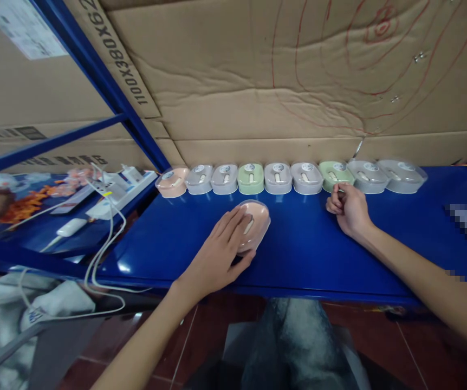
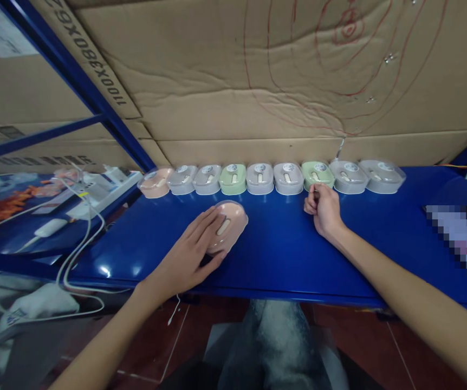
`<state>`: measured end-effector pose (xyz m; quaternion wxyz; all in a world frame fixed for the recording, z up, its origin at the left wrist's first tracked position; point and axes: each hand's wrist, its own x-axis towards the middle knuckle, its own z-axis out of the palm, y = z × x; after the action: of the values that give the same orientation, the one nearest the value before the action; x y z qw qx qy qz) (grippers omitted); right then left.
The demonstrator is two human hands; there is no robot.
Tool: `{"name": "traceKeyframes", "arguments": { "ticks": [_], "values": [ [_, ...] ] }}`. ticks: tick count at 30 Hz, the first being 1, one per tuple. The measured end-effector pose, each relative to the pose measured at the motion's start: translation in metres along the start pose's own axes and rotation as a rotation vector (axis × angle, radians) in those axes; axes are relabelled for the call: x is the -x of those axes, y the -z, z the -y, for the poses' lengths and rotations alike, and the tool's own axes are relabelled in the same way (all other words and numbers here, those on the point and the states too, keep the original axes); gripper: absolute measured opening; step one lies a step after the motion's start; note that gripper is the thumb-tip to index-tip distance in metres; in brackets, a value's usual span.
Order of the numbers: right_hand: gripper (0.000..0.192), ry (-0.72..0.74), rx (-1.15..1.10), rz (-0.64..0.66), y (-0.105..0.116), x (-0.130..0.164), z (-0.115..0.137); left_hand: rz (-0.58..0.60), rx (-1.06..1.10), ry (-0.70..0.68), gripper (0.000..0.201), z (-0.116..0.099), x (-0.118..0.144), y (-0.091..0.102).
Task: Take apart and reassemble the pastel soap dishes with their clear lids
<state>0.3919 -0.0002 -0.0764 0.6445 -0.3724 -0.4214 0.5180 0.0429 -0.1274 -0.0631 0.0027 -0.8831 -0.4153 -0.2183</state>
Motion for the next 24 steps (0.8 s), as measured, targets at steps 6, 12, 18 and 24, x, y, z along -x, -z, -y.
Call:
{"name": "traceKeyframes", "arguments": {
  "ticks": [6,12,18,24],
  "values": [
    [0.023,0.014,0.014,0.033,0.000,0.000,0.000,-0.068,-0.187,0.174,0.076,0.020,0.047,0.016],
    [0.021,0.010,0.023,0.027,-0.001,0.000,0.000,-0.105,-0.284,0.319,0.067,0.071,0.085,0.043],
    [0.024,-0.001,0.037,0.019,-0.001,0.002,0.001,-0.084,-0.396,0.406,0.068,0.123,0.106,0.059],
    [0.023,-0.010,0.054,0.017,-0.001,0.002,0.001,-0.080,-0.431,0.446,0.068,0.136,0.106,0.063]
  ]
}}
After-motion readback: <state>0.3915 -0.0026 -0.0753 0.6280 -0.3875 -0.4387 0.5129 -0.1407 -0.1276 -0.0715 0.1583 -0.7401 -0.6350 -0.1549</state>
